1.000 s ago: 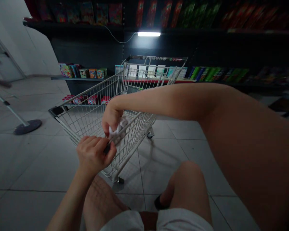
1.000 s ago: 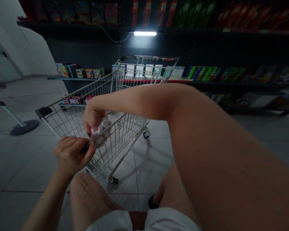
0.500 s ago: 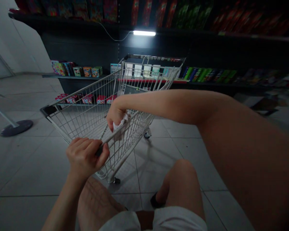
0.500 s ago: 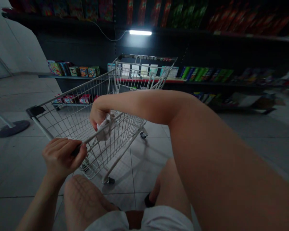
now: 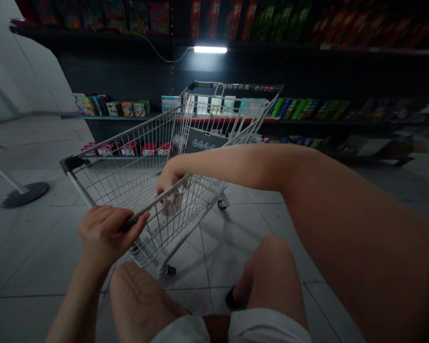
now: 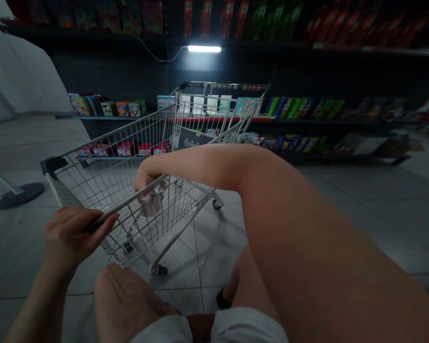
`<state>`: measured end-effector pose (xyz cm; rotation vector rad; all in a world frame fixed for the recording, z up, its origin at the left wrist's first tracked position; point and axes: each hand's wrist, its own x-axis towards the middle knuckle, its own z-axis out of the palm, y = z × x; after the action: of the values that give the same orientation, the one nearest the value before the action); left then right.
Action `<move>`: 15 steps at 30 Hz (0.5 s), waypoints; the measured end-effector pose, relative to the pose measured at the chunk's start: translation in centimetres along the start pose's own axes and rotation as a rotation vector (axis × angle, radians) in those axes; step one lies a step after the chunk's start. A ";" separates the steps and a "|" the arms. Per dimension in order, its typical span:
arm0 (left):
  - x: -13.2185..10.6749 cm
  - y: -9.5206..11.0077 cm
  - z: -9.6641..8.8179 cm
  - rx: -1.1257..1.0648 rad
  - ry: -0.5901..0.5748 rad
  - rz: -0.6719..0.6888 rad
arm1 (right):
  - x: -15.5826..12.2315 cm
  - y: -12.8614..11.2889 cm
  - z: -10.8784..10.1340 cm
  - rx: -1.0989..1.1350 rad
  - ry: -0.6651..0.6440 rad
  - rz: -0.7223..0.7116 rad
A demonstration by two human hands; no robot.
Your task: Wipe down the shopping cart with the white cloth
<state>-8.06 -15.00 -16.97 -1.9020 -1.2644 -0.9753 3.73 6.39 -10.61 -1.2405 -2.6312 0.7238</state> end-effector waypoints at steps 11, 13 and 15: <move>-0.5 -2.5 -0.7 -0.016 -0.029 0.007 | -0.6 1.4 -2.6 -0.002 -0.202 0.056; -0.7 -3.1 -0.9 -0.022 -0.027 0.013 | -0.9 1.5 -3.5 0.036 -0.205 0.028; -0.8 -3.6 -1.1 -0.021 -0.031 -0.001 | -1.0 1.3 -4.7 0.087 -0.203 0.031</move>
<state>-11.92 -15.10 -16.71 -1.9397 -1.2777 -0.9669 6.84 8.03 -7.07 -1.2466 -2.7090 1.0080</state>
